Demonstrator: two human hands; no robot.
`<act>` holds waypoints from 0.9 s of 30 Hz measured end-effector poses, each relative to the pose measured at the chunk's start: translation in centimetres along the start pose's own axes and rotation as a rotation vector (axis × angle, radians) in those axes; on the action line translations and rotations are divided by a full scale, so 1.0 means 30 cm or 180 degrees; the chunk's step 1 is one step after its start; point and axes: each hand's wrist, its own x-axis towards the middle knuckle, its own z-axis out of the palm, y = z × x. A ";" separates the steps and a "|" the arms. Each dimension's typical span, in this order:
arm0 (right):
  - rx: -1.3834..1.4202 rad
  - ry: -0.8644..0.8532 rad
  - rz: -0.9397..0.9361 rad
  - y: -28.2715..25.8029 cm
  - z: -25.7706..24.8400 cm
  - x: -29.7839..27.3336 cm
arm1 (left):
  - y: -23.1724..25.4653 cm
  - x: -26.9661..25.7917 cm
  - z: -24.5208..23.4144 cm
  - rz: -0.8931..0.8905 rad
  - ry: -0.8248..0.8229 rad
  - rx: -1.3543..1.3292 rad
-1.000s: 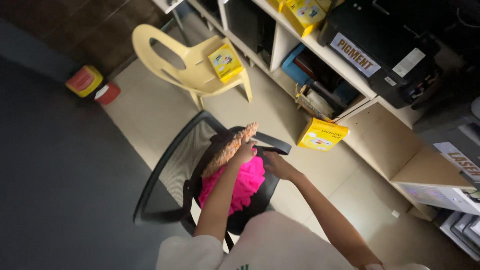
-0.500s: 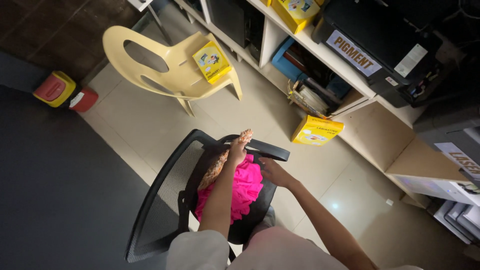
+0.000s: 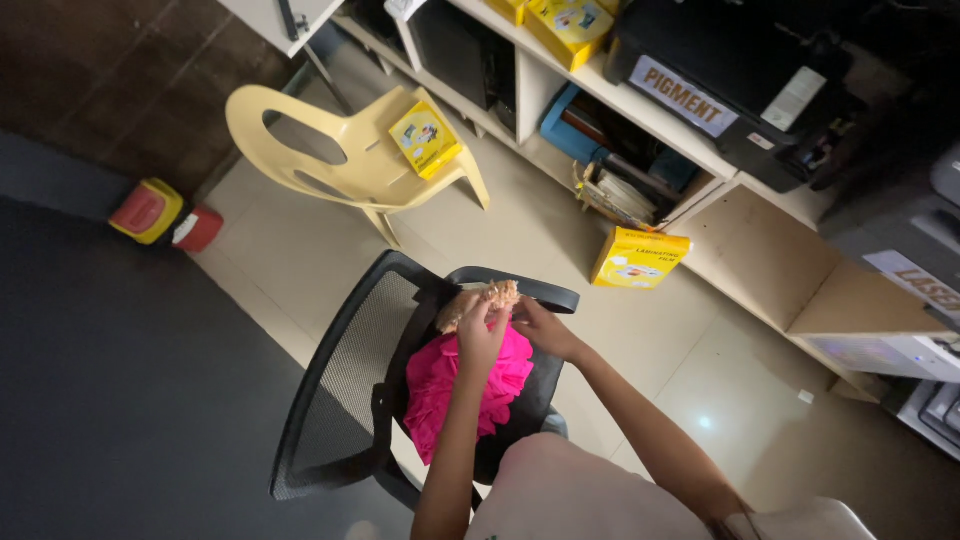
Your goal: The person removes a package of photo paper and a white folder from a black mesh file holder. They then wipe the inside of the holder with a white cloth. After placing the holder on a yellow chair, they use a fluffy duster to clean the holder and the chair.
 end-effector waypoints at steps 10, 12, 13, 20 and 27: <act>-0.1023 0.0765 -0.1247 -0.130 -0.111 -0.359 | 0.747 -0.043 -0.111 0.0766 -0.0525 -0.1010; -0.1084 0.1049 -0.1259 -0.157 -0.147 -0.489 | 0.802 -0.093 -0.049 0.0415 -0.0847 -0.1246; -0.0921 0.1165 -0.1206 -0.171 -0.161 -0.560 | 0.823 -0.123 -0.011 0.0354 -0.0869 -0.1201; -0.0732 0.1969 -0.0157 -0.143 -0.213 -1.123 | 1.001 -0.447 0.244 0.0318 -0.2094 -0.1778; -0.1415 0.3121 -0.0263 0.100 -0.147 -1.788 | 1.333 -0.904 0.379 0.1027 -0.3442 -0.1689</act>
